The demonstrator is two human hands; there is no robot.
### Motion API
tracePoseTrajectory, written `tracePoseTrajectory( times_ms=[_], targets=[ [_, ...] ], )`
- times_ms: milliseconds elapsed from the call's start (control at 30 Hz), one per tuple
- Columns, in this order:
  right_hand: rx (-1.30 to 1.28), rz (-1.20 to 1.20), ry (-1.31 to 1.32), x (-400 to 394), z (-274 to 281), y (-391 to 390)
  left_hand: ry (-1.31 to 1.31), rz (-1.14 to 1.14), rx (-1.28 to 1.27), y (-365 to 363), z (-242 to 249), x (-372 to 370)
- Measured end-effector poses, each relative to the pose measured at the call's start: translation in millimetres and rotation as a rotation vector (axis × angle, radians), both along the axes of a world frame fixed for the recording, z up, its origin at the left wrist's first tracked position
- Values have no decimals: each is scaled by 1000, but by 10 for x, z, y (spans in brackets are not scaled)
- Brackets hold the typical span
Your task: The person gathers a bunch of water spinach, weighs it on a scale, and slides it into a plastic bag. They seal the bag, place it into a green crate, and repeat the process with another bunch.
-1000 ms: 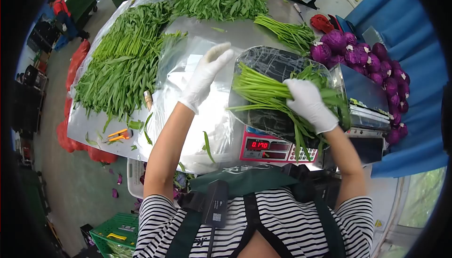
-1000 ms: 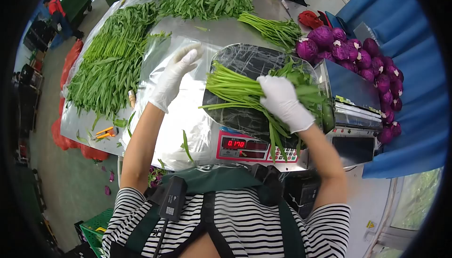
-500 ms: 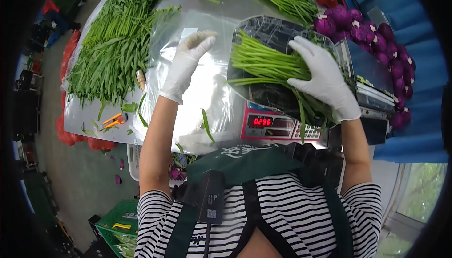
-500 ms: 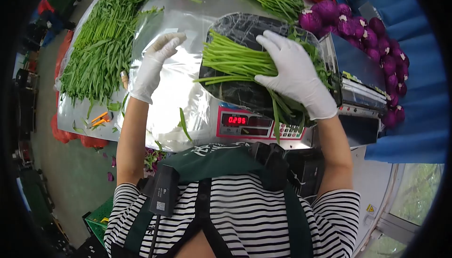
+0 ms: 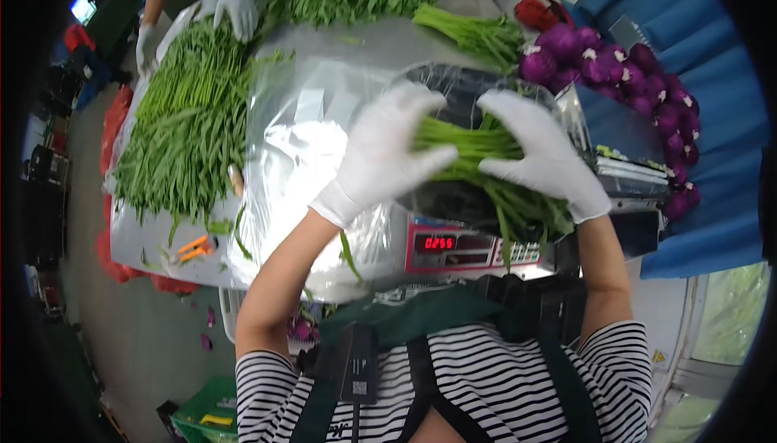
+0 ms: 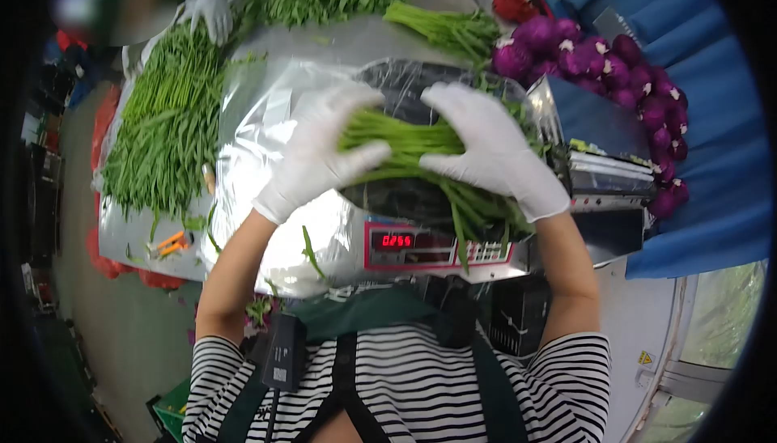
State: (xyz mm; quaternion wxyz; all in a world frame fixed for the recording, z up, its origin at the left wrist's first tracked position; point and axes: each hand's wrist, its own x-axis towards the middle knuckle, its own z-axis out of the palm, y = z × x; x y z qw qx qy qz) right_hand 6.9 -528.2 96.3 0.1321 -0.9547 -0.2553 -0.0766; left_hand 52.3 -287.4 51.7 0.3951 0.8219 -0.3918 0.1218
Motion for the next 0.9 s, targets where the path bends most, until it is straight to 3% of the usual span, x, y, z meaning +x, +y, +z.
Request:
tracePoseTrajectory(
  times_ms=[67, 133, 233, 367, 567, 767, 833, 900],
  targets=[
    [-13, 16, 82, 183, -89, -104, -137, -54, 172, -215, -152, 16],
    [349, -60, 472, 468, -127, -269, -187, -72, 334, -329, -247, 48],
    [398, -218, 322, 1102, -348, -520, -184, -86, 461, -391, -471, 78],
    [68, -369, 110, 2004, -673, -747, -123, -96, 471, -390, -546, 86],
    [-219, -395, -48, 3166, -1264, -868, -33, -129, 493, -391, -504, 78],
    [-324, -449, 86, 3839, -1653, -1029, 83, -217, 522, -384, -421, 112],
    [-279, -446, 238, 3920, -1741, -1137, 102, -251, 539, -379, -370, 149],
    [-210, -433, 207, 3930, -1817, -1226, 121, -293, 554, -352, -346, 191]
  ],
)
